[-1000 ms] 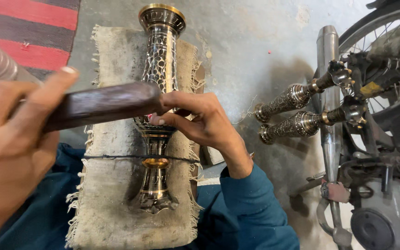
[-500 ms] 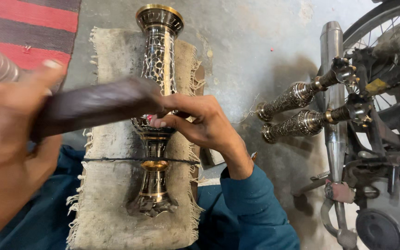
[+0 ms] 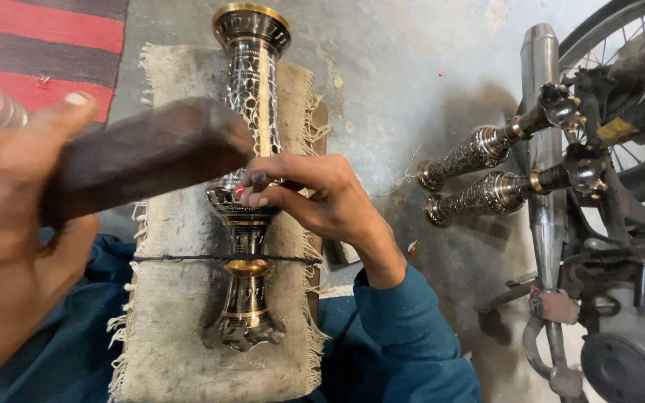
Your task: The person uses a hammer and a small metal punch to engrave a decorative pattern onto a silver-colored metal vase. They repeatedly tap the punch against the vase surface to create small indentations, rotating the vase to access different areas.
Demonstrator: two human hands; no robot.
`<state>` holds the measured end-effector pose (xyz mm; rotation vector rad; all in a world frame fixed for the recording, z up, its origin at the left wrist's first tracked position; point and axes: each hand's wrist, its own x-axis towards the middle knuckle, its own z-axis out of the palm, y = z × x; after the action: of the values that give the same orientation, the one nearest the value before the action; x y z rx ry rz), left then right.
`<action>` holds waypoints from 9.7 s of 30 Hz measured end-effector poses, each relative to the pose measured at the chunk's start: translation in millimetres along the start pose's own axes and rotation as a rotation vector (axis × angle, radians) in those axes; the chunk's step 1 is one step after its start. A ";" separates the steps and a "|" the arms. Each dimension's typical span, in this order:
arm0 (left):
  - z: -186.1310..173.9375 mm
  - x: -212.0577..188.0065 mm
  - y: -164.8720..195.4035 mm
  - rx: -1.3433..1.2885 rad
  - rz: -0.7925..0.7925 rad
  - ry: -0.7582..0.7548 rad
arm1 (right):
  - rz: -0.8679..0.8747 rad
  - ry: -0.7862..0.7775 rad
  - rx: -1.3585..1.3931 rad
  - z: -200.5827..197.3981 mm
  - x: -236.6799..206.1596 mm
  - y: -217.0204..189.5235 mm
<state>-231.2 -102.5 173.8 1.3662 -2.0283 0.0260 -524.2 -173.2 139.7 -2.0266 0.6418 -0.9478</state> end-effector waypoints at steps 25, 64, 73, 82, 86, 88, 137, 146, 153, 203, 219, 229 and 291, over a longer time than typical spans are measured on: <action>7.3 12.1 4.6 0.180 0.158 -0.040 | -0.030 0.072 -0.060 -7.9 -11.6 19.0; 15.2 38.4 19.5 0.297 0.178 -0.173 | -0.153 0.195 0.110 -2.2 -35.5 61.6; 32.2 -36.3 -60.6 0.004 -0.181 -0.184 | -0.119 0.673 0.479 1.2 -67.4 56.6; 66.0 -93.7 -140.7 -0.263 -0.600 -0.750 | 0.326 0.681 0.318 36.0 -169.4 6.2; 39.1 -80.1 -95.7 0.069 -0.217 -0.358 | 0.486 0.760 0.412 85.9 -210.2 -2.1; 33.7 -71.8 -56.0 -0.041 -0.042 -0.135 | 0.499 0.855 0.440 110.2 -225.0 5.5; -0.7 -161.0 -195.4 -0.379 -0.673 -0.696 | 0.400 -0.123 -0.440 135.1 115.6 -102.2; -11.4 -161.0 -160.0 -0.909 -0.523 0.034 | 0.305 -0.172 -0.522 146.7 118.4 -102.9; -28.2 -148.3 -122.3 -0.643 -0.723 -0.158 | 0.282 -0.190 -0.488 147.2 114.2 -104.0; -43.3 -114.3 -99.7 -0.038 -0.299 0.035 | 0.182 -0.221 -0.473 133.2 99.7 -95.8; -42.6 -108.0 -90.3 -0.260 -0.295 0.169 | 0.143 -0.224 -0.466 121.3 94.4 -89.5; -41.0 -103.5 -83.7 -0.115 -0.295 0.063 | 0.161 -0.223 -0.453 108.7 89.1 -86.8; -40.4 -51.0 -31.6 0.134 -0.134 0.033 | 0.059 -0.158 -0.330 47.9 53.1 -53.7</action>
<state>-173.1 -60.2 166.3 1.5724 -1.9330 0.1259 -448.7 -159.2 185.5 -2.3299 0.8080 -0.6711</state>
